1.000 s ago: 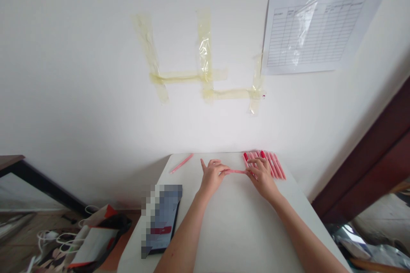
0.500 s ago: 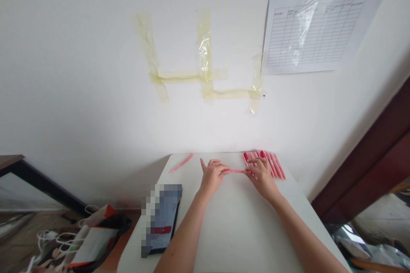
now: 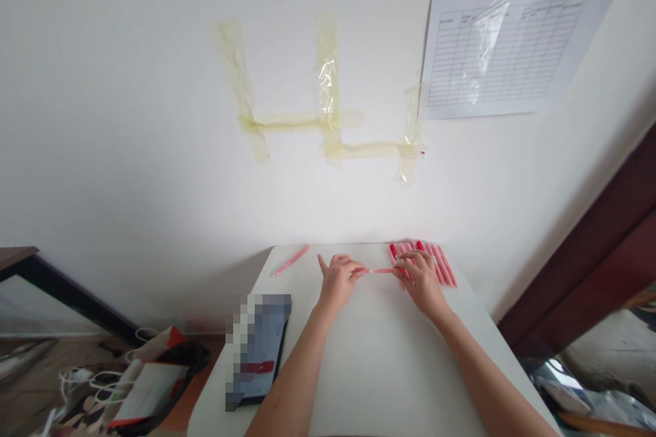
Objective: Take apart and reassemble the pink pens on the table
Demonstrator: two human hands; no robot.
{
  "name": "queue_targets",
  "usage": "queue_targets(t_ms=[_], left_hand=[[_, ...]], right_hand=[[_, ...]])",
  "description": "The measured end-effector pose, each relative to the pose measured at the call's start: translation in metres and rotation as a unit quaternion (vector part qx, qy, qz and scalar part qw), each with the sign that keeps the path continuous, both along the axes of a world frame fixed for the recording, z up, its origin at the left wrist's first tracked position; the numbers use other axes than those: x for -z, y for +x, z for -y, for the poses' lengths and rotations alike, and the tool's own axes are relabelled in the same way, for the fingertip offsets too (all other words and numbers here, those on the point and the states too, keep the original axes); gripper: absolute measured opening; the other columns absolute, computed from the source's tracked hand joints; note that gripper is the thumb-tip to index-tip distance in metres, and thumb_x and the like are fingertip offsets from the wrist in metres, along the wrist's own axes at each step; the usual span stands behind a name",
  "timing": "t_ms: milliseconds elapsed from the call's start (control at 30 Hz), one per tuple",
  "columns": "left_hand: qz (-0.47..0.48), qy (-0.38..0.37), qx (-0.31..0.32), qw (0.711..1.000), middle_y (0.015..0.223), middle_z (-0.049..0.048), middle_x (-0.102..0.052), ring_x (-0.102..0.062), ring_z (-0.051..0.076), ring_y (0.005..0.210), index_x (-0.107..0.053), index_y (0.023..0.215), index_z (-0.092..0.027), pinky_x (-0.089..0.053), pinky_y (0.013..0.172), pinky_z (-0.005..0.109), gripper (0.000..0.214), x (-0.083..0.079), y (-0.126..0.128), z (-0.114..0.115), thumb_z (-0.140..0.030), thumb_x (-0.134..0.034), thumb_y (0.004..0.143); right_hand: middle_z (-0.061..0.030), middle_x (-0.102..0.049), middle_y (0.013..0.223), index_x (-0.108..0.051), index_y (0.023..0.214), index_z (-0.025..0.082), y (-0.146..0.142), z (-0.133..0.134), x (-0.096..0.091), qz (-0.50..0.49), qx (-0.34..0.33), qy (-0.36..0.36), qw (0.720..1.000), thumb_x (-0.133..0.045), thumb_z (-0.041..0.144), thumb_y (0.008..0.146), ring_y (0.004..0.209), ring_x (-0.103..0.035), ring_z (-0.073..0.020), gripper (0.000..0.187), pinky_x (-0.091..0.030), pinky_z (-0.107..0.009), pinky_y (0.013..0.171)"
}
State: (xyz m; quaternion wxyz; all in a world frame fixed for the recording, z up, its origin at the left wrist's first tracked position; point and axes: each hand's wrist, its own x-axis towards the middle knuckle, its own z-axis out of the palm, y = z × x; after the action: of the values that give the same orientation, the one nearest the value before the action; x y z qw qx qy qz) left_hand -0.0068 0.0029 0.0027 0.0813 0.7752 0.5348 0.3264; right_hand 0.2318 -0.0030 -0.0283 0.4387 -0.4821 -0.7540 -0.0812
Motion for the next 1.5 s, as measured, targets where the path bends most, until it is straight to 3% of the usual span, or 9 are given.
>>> queue_targets(t_ms=[400,1000,1267,1500], left_hand=[[0.0,0.002,-0.029,1.0,0.1,-0.001,-0.07,-0.054,0.021,0.114,-0.069,0.089,-0.03,0.003,0.11,0.073,0.008,0.004,-0.003,-0.003,-0.028,-0.062,0.087],[-0.028,-0.017,-0.066,0.997,0.099,0.0005,-0.068,-0.054,0.023,0.111,-0.066,0.09,-0.029,-0.001,0.107,0.078,0.008,0.002,-0.007,-0.002,-0.027,-0.059,0.089],[-0.044,-0.043,-0.069,0.996,0.098,0.0014,-0.069,-0.052,0.024,0.111,-0.067,0.091,-0.029,-0.001,0.106,0.078,0.009,0.002,-0.008,-0.002,-0.028,-0.059,0.089],[-0.039,-0.032,-0.064,0.997,0.096,0.0007,-0.068,-0.052,0.025,0.11,-0.068,0.09,-0.029,0.001,0.105,0.079,0.008,0.004,-0.007,-0.004,-0.028,-0.06,0.088]], right_hand=[[-0.007,-0.063,0.108,-0.07,0.095,0.027,0.01,-0.005,0.003,-0.016,0.008,0.026,1.0,-0.059,0.033,0.09,0.115,-0.046,-0.0288,0.014,-0.044,-0.052,0.096],[-0.0081,-0.063,0.107,-0.071,0.093,0.026,0.014,-0.002,-0.004,-0.03,0.045,0.023,0.998,-0.058,0.035,0.09,0.114,-0.046,-0.0288,0.016,-0.045,-0.051,0.095],[-0.0077,-0.065,0.103,-0.071,0.086,0.026,-0.003,0.005,0.0,0.02,0.131,0.033,0.991,-0.059,0.038,0.089,0.114,-0.046,-0.0306,0.017,-0.035,-0.053,0.099],[-0.0077,-0.064,0.105,-0.067,0.078,0.023,-0.019,0.011,0.001,0.06,0.152,-0.002,0.987,-0.061,0.039,0.087,0.113,-0.046,-0.0314,0.02,-0.03,-0.055,0.103]])
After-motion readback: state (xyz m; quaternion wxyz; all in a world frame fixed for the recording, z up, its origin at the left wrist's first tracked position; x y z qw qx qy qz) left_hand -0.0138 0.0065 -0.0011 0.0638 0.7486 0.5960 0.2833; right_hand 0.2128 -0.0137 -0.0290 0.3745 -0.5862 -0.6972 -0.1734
